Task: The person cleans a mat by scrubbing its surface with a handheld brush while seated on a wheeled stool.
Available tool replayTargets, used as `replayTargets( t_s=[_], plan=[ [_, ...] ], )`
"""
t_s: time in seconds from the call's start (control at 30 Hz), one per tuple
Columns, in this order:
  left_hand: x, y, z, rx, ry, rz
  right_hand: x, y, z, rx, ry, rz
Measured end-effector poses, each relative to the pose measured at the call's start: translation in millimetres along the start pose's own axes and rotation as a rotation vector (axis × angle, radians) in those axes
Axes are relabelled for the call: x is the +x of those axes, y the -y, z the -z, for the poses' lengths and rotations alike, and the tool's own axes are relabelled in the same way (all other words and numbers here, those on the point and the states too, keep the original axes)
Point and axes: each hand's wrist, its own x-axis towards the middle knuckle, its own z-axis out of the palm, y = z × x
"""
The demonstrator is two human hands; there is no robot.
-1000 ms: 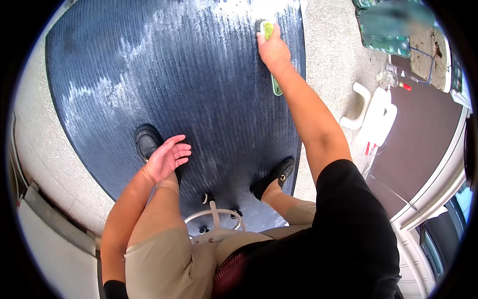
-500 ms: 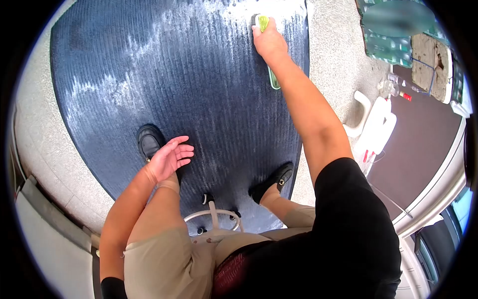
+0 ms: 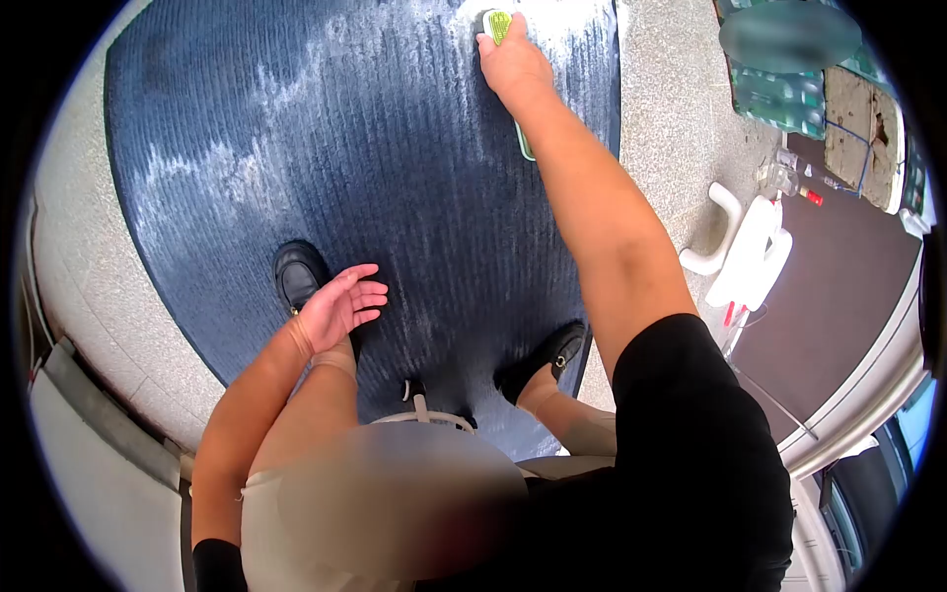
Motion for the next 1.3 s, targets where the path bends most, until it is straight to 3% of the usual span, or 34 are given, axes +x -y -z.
replayTargets(
  t_s=[0.07,0.27,0.37,0.5,0.6,0.77,0.9,1.03,1.13,1.3],
  plan=[
    [0.4,-0.4,-1.3,0.015,-0.021,0.001,-5.5,5.7,1.0,0.073,0.005,-0.096],
    [-3.0,-2.4,-2.2,-0.005,0.004,0.02,-131.5,-40.6,-34.4,0.059,0.241,0.013],
    [-1.1,-2.9,-1.6,-0.003,0.003,0.028,-95.2,-22.6,-20.2,-0.023,0.249,0.058],
    [0.3,-2.3,-1.6,0.0,-0.008,0.03,5.9,25.7,-2.3,0.047,0.016,0.049],
    [0.7,-3.1,-3.8,0.008,-0.018,0.028,-8.7,25.6,-12.1,0.146,-0.004,0.008],
    [-1.3,-2.1,-0.7,-0.03,0.006,0.028,-125.2,-9.6,-30.9,0.09,0.291,0.009],
    [0.5,-3.6,0.5,-0.018,0.008,0.046,-79.9,13.2,-16.9,0.009,0.268,0.075],
    [1.5,-4.2,-1.6,-0.014,-0.003,0.055,16.5,63.2,-0.1,0.034,0.065,0.073],
    [2.4,-2.1,0.4,-0.002,-0.012,0.037,-0.6,54.8,-10.4,0.121,0.04,0.073],
    [-0.4,-5.4,-1.7,-0.021,-0.005,0.061,-91.1,-18.8,-15.0,0.025,0.267,0.041]
  ],
)
